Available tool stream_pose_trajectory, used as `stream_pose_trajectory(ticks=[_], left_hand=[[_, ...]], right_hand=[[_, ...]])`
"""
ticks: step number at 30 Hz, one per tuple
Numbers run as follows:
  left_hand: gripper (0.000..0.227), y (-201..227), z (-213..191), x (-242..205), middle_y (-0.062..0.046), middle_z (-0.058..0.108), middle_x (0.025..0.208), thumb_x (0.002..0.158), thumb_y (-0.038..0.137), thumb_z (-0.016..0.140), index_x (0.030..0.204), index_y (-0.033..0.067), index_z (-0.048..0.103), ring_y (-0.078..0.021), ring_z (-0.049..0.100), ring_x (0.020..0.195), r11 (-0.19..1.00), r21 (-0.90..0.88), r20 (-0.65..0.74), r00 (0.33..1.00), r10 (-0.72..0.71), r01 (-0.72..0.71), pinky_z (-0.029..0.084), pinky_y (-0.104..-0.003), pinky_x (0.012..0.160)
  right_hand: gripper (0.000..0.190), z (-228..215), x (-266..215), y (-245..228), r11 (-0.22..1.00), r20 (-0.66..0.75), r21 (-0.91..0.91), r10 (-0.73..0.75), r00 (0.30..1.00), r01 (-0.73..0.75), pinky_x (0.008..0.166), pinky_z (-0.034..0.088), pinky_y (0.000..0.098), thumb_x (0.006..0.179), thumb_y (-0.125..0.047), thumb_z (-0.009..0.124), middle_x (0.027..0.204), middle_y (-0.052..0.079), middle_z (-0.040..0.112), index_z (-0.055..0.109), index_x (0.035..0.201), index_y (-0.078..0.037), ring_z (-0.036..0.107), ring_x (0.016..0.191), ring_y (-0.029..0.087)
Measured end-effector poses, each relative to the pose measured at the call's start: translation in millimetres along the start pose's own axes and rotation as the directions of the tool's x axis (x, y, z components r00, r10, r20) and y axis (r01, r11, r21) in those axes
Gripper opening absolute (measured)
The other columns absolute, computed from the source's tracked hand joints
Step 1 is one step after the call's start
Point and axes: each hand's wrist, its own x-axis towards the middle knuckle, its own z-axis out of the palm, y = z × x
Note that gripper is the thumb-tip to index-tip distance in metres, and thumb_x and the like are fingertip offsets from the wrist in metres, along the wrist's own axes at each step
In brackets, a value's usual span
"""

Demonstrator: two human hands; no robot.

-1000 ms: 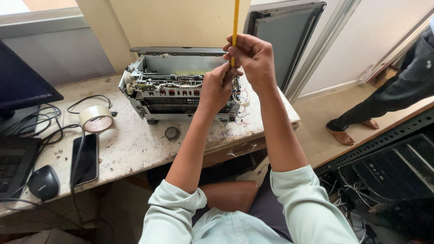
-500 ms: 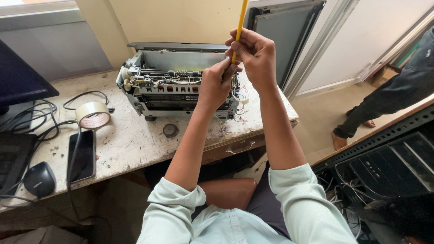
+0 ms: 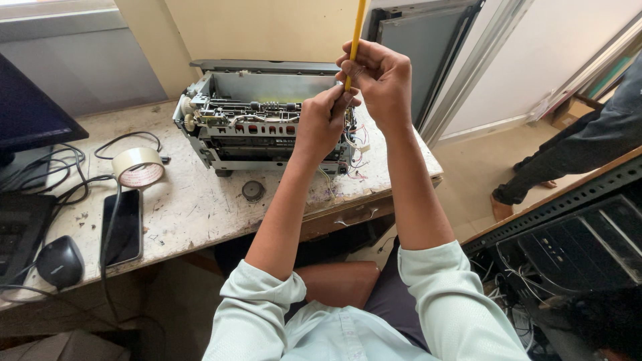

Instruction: The person uses a yellow screwdriver to adjust a knob on the side of a disassembled printer and then manipulates internal wires and components with their hands.

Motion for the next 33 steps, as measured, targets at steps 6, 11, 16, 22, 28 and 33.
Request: stream_pose_trajectory(ticks=[6, 11, 16, 22, 28, 33], left_hand=[[0.015, 1, 1, -1, -0.010, 0.079, 0.093, 0.101, 0.009, 0.061, 0.109, 0.0022, 0.073, -0.0218, 0.078, 0.079, 0.998, 0.064, 0.004, 1.000, 0.015, -0.015, 0.058, -0.033, 0.067], [0.016, 6, -1, -1, -0.013, 0.078, 0.097, 0.101, 0.009, 0.063, 0.112, 0.0004, 0.071, -0.0254, 0.076, 0.082, 0.998, 0.058, -0.007, 1.000, -0.024, 0.024, 0.058, -0.036, 0.072], [0.029, 19, -30, -12, -0.016, 0.071, 0.124, 0.099, 0.009, 0.067, 0.126, 0.0011, 0.066, -0.0316, 0.067, 0.118, 0.930, 0.270, -0.064, 0.960, 0.274, -0.248, 0.052, -0.041, 0.102], [0.059, 11, -106, -38, -0.011, 0.067, 0.130, 0.082, 0.032, 0.083, 0.130, 0.0057, 0.063, -0.0291, 0.057, 0.126, 0.680, 0.710, 0.134, 0.984, 0.120, -0.180, 0.037, -0.048, 0.108], [0.084, -8, -129, -37, -0.007, 0.064, 0.121, 0.075, 0.051, 0.088, 0.141, 0.0091, 0.059, -0.0252, 0.058, 0.114, 0.536, 0.800, 0.266, 0.960, 0.085, -0.269, 0.036, -0.051, 0.107], [0.085, -28, -123, -43, -0.007, 0.066, 0.120, 0.071, 0.053, 0.086, 0.140, 0.0104, 0.059, -0.0233, 0.060, 0.111, 0.444, 0.847, 0.230, 0.954, 0.191, -0.294, 0.038, -0.048, 0.102]], right_hand=[[0.016, -3, 2, -12, 0.969, -0.052, -0.215, -0.134, 0.990, 0.120, 0.073, 0.067, 0.0250, 0.087, 0.005, 0.084, 0.086, 0.009, 0.079, 0.077, 0.101, 0.005, 0.077, 0.079, 0.011], [0.018, -3, 1, -17, 0.947, -0.057, -0.305, -0.124, 0.991, 0.101, 0.070, 0.067, 0.0248, 0.085, 0.004, 0.085, 0.086, 0.009, 0.079, 0.077, 0.102, 0.005, 0.078, 0.078, 0.012], [0.020, -3, 2, -15, 0.976, -0.052, -0.175, -0.137, 0.989, 0.126, 0.075, 0.066, 0.0300, 0.095, 0.005, 0.076, 0.093, 0.012, 0.078, 0.072, 0.114, 0.005, 0.079, 0.083, 0.016], [0.021, -48, -23, -5, 0.949, -0.269, 0.024, -0.297, 0.916, 0.315, 0.079, 0.066, 0.0344, 0.119, -0.001, 0.059, 0.102, 0.015, 0.074, 0.066, 0.138, 0.004, 0.074, 0.086, 0.020], [0.018, -89, -99, -8, 0.964, -0.306, 0.033, -0.240, 0.921, 0.262, 0.064, 0.052, 0.0333, 0.128, -0.006, 0.052, 0.088, 0.012, 0.065, 0.063, 0.132, 0.008, 0.061, 0.069, 0.018], [0.021, -75, -163, 4, 0.978, -0.249, 0.189, -0.045, 0.967, 0.094, 0.053, 0.046, 0.0308, 0.129, -0.011, 0.051, 0.084, 0.016, 0.061, 0.058, 0.123, 0.008, 0.055, 0.059, 0.020]])
